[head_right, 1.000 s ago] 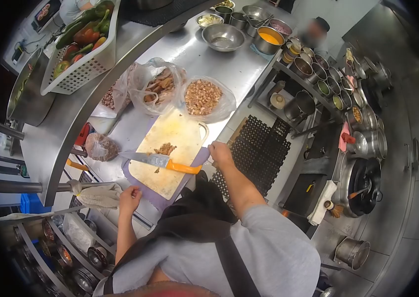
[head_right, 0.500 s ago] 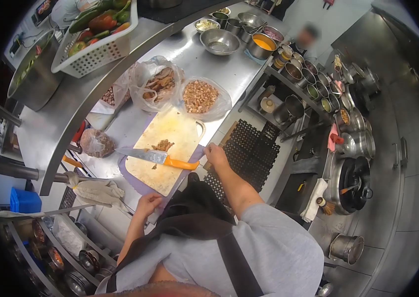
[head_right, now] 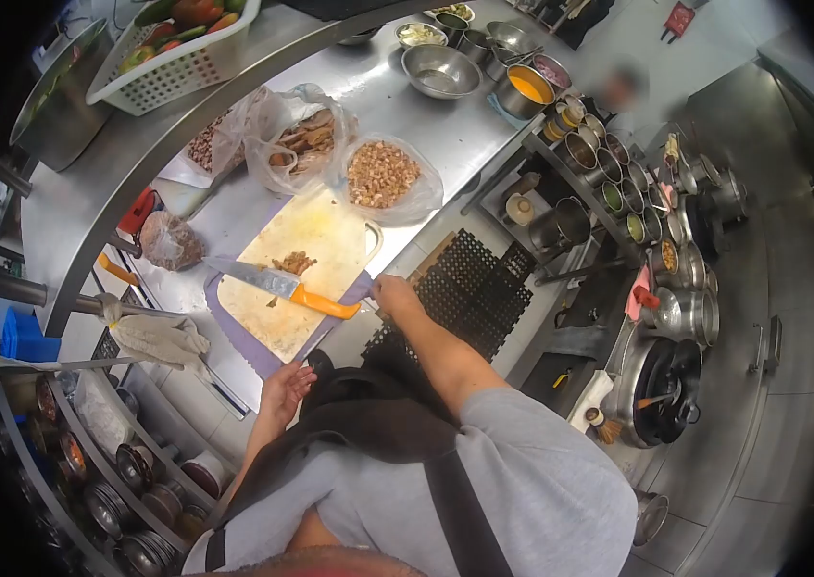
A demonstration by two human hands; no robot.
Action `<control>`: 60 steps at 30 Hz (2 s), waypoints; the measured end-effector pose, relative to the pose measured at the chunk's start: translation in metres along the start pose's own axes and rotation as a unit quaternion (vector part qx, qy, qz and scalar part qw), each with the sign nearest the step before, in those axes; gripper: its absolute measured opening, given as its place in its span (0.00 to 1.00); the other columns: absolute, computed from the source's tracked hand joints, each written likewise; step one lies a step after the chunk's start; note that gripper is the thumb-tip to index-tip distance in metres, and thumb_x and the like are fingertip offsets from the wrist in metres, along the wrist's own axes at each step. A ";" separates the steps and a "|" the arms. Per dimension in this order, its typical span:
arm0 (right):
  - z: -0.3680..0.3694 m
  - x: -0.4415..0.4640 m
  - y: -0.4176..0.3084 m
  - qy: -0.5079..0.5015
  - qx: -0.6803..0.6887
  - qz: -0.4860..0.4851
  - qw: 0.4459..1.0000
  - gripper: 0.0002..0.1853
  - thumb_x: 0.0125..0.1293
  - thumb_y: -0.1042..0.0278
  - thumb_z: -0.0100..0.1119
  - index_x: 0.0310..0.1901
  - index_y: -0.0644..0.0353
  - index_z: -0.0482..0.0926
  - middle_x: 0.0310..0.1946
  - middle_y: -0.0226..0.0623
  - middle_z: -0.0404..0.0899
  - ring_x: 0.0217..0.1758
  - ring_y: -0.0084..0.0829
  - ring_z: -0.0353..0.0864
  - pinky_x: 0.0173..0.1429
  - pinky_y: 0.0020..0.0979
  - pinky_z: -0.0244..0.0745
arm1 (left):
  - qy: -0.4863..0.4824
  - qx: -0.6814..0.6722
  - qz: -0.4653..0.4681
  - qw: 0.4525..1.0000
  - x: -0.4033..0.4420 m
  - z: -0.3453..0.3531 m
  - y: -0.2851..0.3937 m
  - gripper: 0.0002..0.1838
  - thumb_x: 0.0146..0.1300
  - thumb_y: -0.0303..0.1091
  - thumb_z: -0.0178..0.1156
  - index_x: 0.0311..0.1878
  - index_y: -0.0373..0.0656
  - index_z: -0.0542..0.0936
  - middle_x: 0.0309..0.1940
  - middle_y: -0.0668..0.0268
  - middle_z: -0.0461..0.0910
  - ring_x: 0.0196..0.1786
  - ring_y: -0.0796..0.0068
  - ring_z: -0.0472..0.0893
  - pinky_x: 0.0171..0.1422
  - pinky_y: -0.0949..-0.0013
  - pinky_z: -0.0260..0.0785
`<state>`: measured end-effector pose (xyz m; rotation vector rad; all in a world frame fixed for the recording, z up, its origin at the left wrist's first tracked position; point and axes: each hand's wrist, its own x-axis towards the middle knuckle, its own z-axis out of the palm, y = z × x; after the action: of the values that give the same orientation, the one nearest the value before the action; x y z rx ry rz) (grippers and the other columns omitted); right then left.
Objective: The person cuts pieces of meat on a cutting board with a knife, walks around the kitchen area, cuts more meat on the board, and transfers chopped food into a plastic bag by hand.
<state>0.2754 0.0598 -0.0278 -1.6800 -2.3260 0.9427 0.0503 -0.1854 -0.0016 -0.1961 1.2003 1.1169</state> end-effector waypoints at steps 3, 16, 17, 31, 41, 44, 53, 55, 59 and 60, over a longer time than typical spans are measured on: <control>-0.001 0.000 0.011 -0.027 -0.013 -0.020 0.999 0.11 0.62 0.64 0.54 0.38 0.61 0.82 0.36 0.50 0.83 0.43 0.51 0.82 0.50 0.47 0.76 | 0.070 -0.086 0.077 0.991 0.007 0.008 -0.022 0.14 0.67 0.33 0.58 0.51 0.35 0.75 0.39 0.57 0.83 0.38 0.65 0.84 0.37 0.70 0.75; -0.008 0.025 0.016 -0.084 -0.015 -0.086 0.993 0.15 0.62 0.56 0.58 0.35 0.62 0.84 0.35 0.50 0.84 0.43 0.50 0.83 0.51 0.45 0.77 | 0.157 -0.122 0.127 0.972 0.015 0.011 -0.009 0.13 0.67 0.36 0.57 0.47 0.38 0.69 0.33 0.54 0.82 0.31 0.63 0.85 0.23 0.75 0.72; -0.008 0.024 0.014 -0.092 -0.020 -0.082 0.992 0.16 0.62 0.54 0.59 0.34 0.62 0.84 0.34 0.50 0.84 0.42 0.49 0.83 0.50 0.45 0.77 | 0.160 -0.102 0.121 0.974 0.011 0.014 -0.006 0.14 0.67 0.37 0.58 0.46 0.38 0.68 0.32 0.53 0.82 0.30 0.62 0.85 0.22 0.75 0.72; 0.017 0.042 0.047 -0.059 0.059 -0.073 0.994 0.15 0.60 0.58 0.56 0.34 0.62 0.84 0.26 0.44 0.84 0.29 0.41 0.84 0.38 0.42 0.79 | 0.099 -0.173 0.231 0.952 0.013 0.019 0.003 0.10 0.65 0.23 0.58 0.48 0.39 0.70 0.47 0.53 0.80 0.50 0.56 0.82 0.54 0.61 0.79; -0.030 0.061 0.009 -0.114 0.104 0.050 0.987 0.13 0.68 0.63 0.52 0.37 0.66 0.80 0.23 0.40 0.82 0.20 0.30 0.82 0.27 0.33 0.78 | 0.107 -0.177 0.247 0.946 -0.009 0.005 0.026 0.09 0.65 0.23 0.59 0.41 0.43 0.68 0.41 0.55 0.79 0.46 0.52 0.84 0.46 0.62 0.80; -0.043 0.064 0.014 -0.099 0.102 0.068 0.988 0.14 0.69 0.62 0.53 0.35 0.67 0.79 0.22 0.39 0.81 0.20 0.29 0.82 0.26 0.32 0.78 | 0.110 -0.170 0.228 0.953 -0.005 0.000 0.021 0.08 0.65 0.23 0.60 0.41 0.42 0.69 0.43 0.54 0.80 0.47 0.53 0.84 0.45 0.63 0.81; -0.037 0.049 0.025 -0.013 0.062 0.009 0.998 0.15 0.69 0.60 0.56 0.37 0.66 0.81 0.25 0.43 0.82 0.22 0.32 0.82 0.31 0.34 0.77 | 0.229 0.239 0.152 0.931 -0.025 -0.002 0.024 0.18 0.62 0.27 0.59 0.55 0.33 0.71 0.37 0.54 0.83 0.37 0.66 0.86 0.34 0.72 0.76; -0.044 0.046 0.017 0.054 0.048 -0.019 0.997 0.15 0.68 0.59 0.57 0.38 0.66 0.82 0.27 0.45 0.83 0.24 0.37 0.84 0.34 0.36 0.78 | 0.259 0.282 0.163 0.909 -0.033 -0.011 0.033 0.22 0.59 0.29 0.60 0.58 0.34 0.73 0.34 0.57 0.84 0.34 0.70 0.86 0.30 0.72 0.75; -0.049 0.067 0.005 0.146 -0.049 -0.092 0.984 0.12 0.64 0.60 0.57 0.36 0.60 0.84 0.36 0.47 0.84 0.39 0.51 0.83 0.47 0.46 0.77 | 0.282 0.343 0.218 0.869 -0.038 -0.028 0.051 0.23 0.59 0.30 0.61 0.58 0.36 0.73 0.34 0.60 0.84 0.33 0.74 0.85 0.30 0.72 0.74; -0.048 0.074 0.001 0.137 -0.090 -0.095 0.982 0.12 0.64 0.60 0.58 0.38 0.60 0.85 0.36 0.47 0.84 0.40 0.50 0.83 0.48 0.45 0.77 | 0.278 0.351 0.231 0.864 -0.038 -0.029 0.054 0.23 0.59 0.30 0.61 0.58 0.36 0.74 0.34 0.60 0.84 0.33 0.75 0.84 0.30 0.73 0.74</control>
<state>0.2696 0.1463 -0.0088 -1.5001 -2.3840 0.4466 -0.0076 -0.1999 0.0397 0.3813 2.1839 0.9686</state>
